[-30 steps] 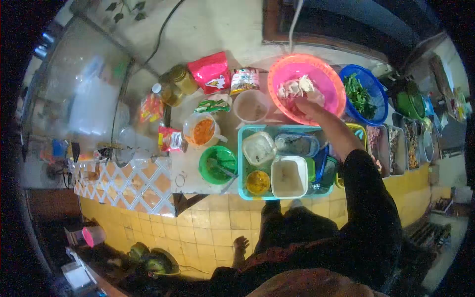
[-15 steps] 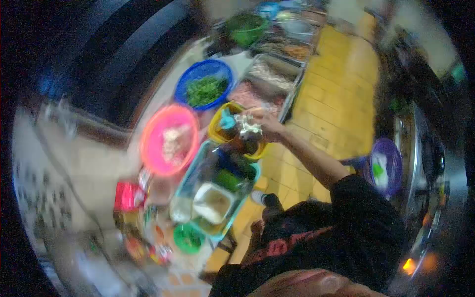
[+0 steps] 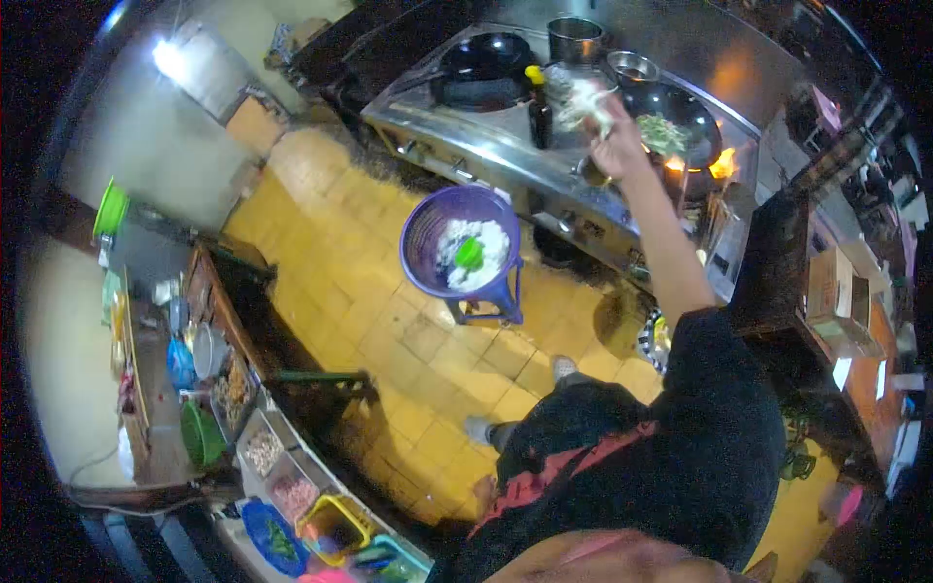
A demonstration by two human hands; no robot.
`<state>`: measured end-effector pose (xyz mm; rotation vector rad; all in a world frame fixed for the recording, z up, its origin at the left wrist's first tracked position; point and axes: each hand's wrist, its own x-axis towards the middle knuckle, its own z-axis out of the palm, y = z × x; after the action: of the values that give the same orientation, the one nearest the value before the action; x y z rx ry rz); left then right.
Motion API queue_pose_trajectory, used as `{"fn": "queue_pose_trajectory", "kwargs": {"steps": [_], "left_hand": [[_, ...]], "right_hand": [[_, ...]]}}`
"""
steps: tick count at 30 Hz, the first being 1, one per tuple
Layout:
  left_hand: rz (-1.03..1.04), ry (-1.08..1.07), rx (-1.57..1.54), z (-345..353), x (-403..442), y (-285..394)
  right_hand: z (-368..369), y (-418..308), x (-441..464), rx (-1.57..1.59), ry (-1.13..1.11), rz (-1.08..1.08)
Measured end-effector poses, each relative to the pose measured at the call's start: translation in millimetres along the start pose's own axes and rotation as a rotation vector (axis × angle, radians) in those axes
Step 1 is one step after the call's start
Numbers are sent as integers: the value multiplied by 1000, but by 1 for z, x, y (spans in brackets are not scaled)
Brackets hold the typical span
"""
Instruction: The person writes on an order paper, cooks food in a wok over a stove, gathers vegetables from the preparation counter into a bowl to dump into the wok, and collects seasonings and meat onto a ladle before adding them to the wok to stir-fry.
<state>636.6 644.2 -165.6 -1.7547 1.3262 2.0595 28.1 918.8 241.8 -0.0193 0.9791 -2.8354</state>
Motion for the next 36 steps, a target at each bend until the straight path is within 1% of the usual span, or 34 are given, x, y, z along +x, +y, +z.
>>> {"fn": "queue_pose_trajectory", "kwargs": {"steps": [2,4,5,6,7,8,9,11,12,13,14,16,17,18,19,20,22,23,24,25,26,27,28,29,31,32,33,35,36], "left_hand": [[28,-24,74,29,0,27],[65,-43,152,55,-1,51],[79,-54,179,69,0,65],[89,-58,186,87,0,81],[122,-64,171,100,1,96],[157,-75,158,110,3,111],[178,-85,187,121,6,123],[190,-154,248,142,26,138],[197,-202,303,149,32,145],[213,-226,380,164,36,157],[231,-250,457,180,40,170],[298,-473,510,207,59,190],[441,-556,763,224,116,189],[475,-627,737,243,136,193],[507,-699,709,263,155,198],[425,-753,401,303,145,214],[681,-788,1132,378,155,246],[569,-856,1138,411,148,260],[456,-927,1138,454,117,278],[450,-945,1143,490,110,280],[353,-1061,920,525,104,275],[252,-1162,689,561,97,269],[319,-1240,684,598,89,267],[387,-1316,674,635,80,266],[339,-1311,877,705,26,288],[45,-1231,867,724,-15,308],[39,-1245,875,742,-20,308],[-128,-1326,620,776,-23,299],[-133,-1341,626,792,-7,277]], "right_hand": [[-86,-46,84,75,-72,-242],[-111,-89,81,-144,41,-205],[-198,-96,122,-678,144,-414],[-281,-103,161,-1209,377,-585],[-311,-104,141,-1667,387,-629],[-338,-105,120,-2110,431,-719],[-283,-109,68,-2323,344,-204],[-366,-56,62,-2020,593,-28],[-352,-55,48,-1659,598,100],[-340,-53,34,-1250,659,193],[-324,-51,19,-911,758,270],[-355,-59,24,-690,538,205],[-346,-74,22,-692,555,190],[-330,-91,14,-1137,559,138],[-315,-101,4,-1577,548,90],[-313,-110,-3,-1577,572,80],[-306,-125,-23,-2228,561,-292],[-302,-128,-30,-2237,580,-290],[-293,-131,-36,-2343,475,-253],[-278,-128,-38,-2397,430,-223],[-263,-126,-40,-2449,382,-194],[-237,-118,-32,-2344,454,-54],[-220,-110,-22,-2231,521,80],[-220,-95,-11,-2205,582,10],[-265,-61,16,-2295,586,-23],[-295,-47,28,-2399,530,20],[-285,-56,22,-2309,528,70],[-210,-109,-6,-2015,514,277],[-177,-130,-19,-1905,509,379]]}}
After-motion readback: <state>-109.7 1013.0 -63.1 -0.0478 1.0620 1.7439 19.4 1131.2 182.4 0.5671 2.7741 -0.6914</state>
